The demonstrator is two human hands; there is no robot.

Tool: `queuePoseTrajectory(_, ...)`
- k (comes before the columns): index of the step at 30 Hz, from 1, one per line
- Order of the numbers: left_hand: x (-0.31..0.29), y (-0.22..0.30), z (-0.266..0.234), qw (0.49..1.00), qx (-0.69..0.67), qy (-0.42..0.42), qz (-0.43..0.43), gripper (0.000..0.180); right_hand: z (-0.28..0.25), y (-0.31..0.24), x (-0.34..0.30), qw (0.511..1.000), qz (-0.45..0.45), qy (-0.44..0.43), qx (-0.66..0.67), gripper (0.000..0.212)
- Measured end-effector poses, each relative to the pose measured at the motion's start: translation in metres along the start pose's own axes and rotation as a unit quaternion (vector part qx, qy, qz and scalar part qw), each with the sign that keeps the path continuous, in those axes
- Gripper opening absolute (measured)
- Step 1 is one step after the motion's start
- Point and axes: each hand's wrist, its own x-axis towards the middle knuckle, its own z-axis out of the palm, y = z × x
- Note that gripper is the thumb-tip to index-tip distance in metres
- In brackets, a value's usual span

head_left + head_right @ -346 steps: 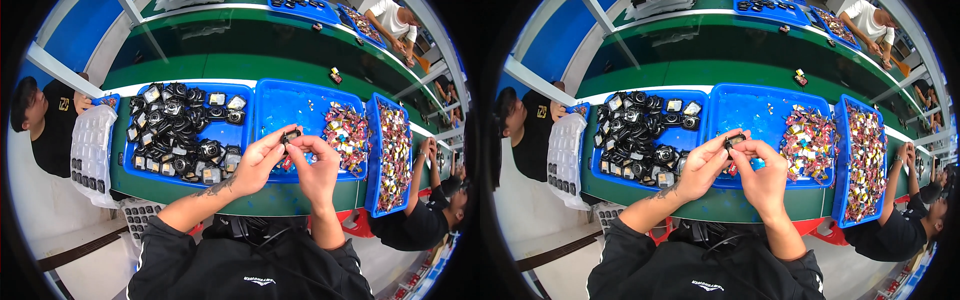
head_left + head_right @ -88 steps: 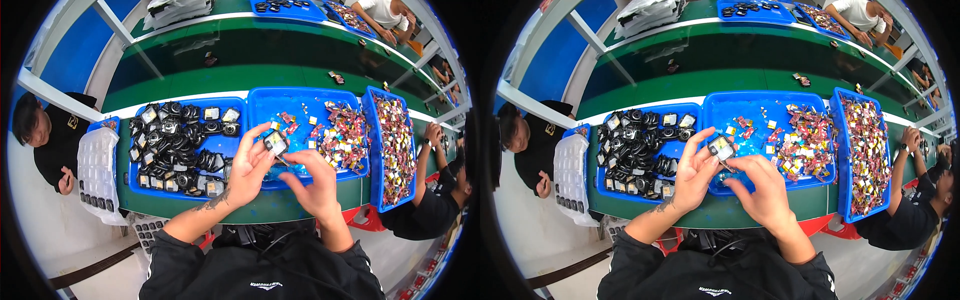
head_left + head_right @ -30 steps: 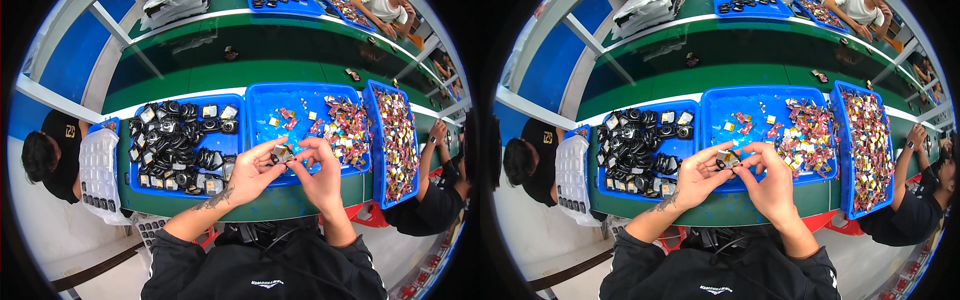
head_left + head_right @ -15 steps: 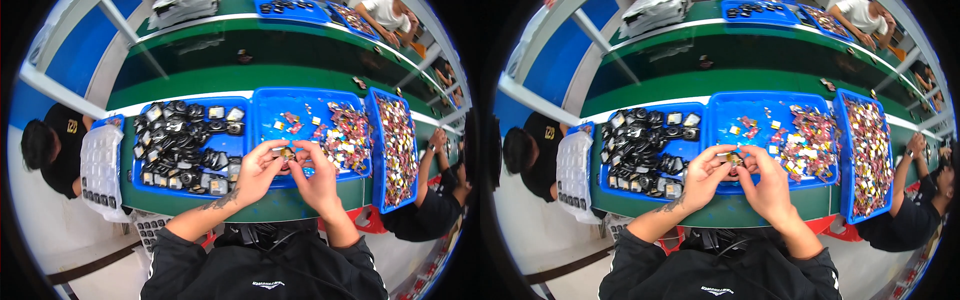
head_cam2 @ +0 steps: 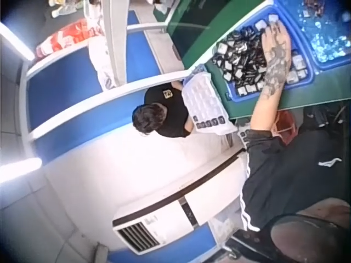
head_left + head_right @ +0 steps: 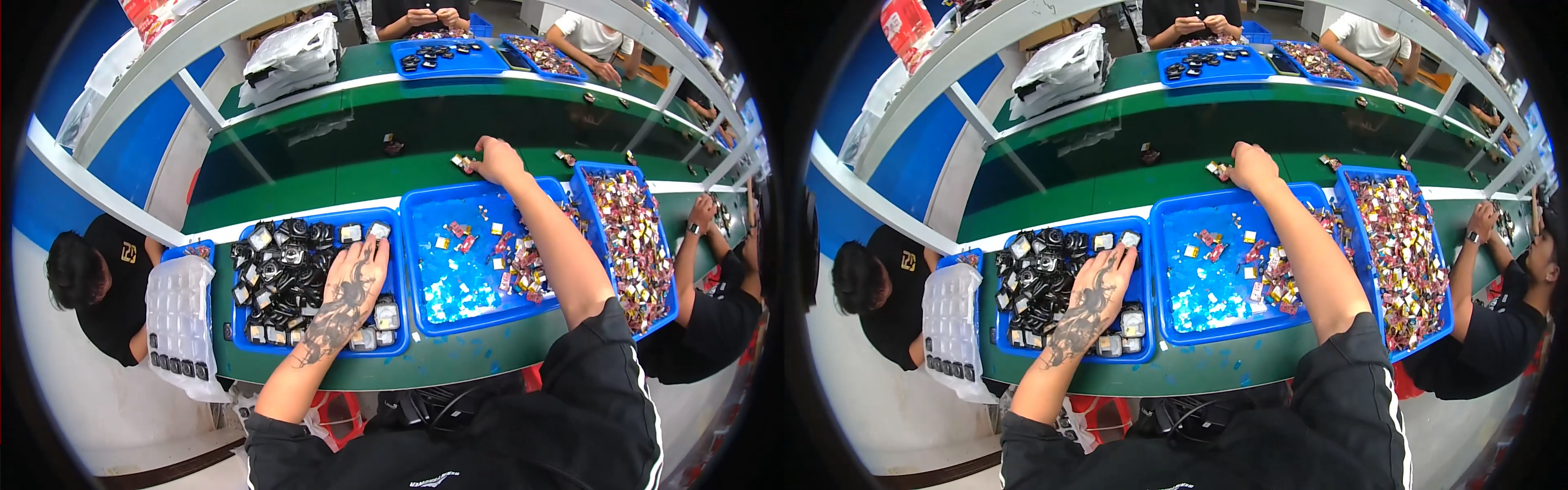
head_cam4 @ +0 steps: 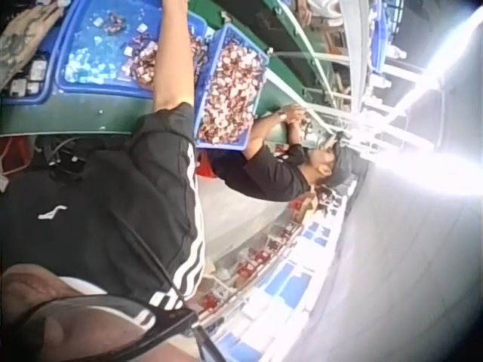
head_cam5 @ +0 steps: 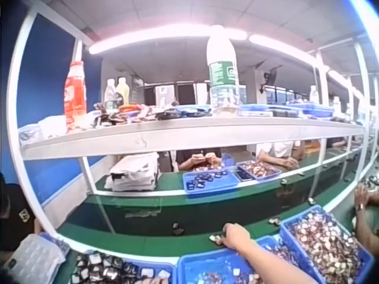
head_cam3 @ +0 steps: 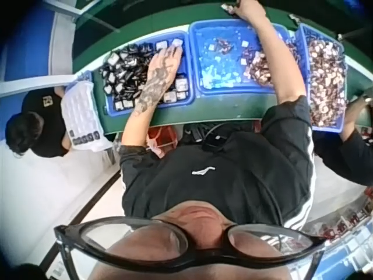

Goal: Assembling small electronic components into frames at a workbench.

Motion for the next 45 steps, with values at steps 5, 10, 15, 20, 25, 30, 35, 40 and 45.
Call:
queuePoseTrajectory(5,0.011,-0.007,-0.001,1.000,-0.007,0.016,0.010,0.030,-0.045,-0.018,-0.068,0.977,-0.170,-0.041,0.120,0.012)
queuePoseTrajectory(10,0.021,-0.015,0.002,0.998,-0.032,0.017,0.051,0.039,-0.043,-0.016,-0.138,0.974,-0.183,-0.112,0.074,0.015)
queuePoseTrajectory(15,0.023,-0.017,0.008,0.999,-0.031,0.019,0.039,0.041,-0.050,-0.016,-0.151,0.973,-0.124,-0.105,0.163,0.013)
queuePoseTrajectory(20,0.024,-0.005,-0.025,0.810,-0.573,0.070,-0.100,0.030,-0.077,-0.024,-0.179,0.915,-0.107,-0.159,0.354,0.011)
queuePoseTrajectory(25,0.018,0.052,-0.025,0.658,-0.749,-0.077,0.001,0.028,-0.091,-0.038,-0.191,0.863,-0.155,-0.240,0.418,0.011)
queuePoseTrajectory(30,0.011,0.053,-0.036,0.790,-0.613,-0.016,0.004,0.019,-0.088,-0.043,-0.198,0.879,-0.105,-0.160,0.436,0.016)
queuePoseTrajectory(35,0.010,0.061,-0.022,0.775,-0.631,0.001,0.008,0.017,-0.079,-0.043,-0.201,0.879,-0.113,-0.126,0.446,0.017)
queuePoseTrajectory(40,0.006,0.068,-0.012,0.713,-0.700,0.021,-0.011,0.014,-0.066,-0.039,-0.207,0.887,-0.047,-0.142,0.438,0.017)
queuePoseTrajectory(45,0.005,0.070,-0.009,0.728,-0.682,0.064,-0.006,0.012,-0.063,-0.049,-0.207,0.905,-0.133,-0.059,0.400,0.014)
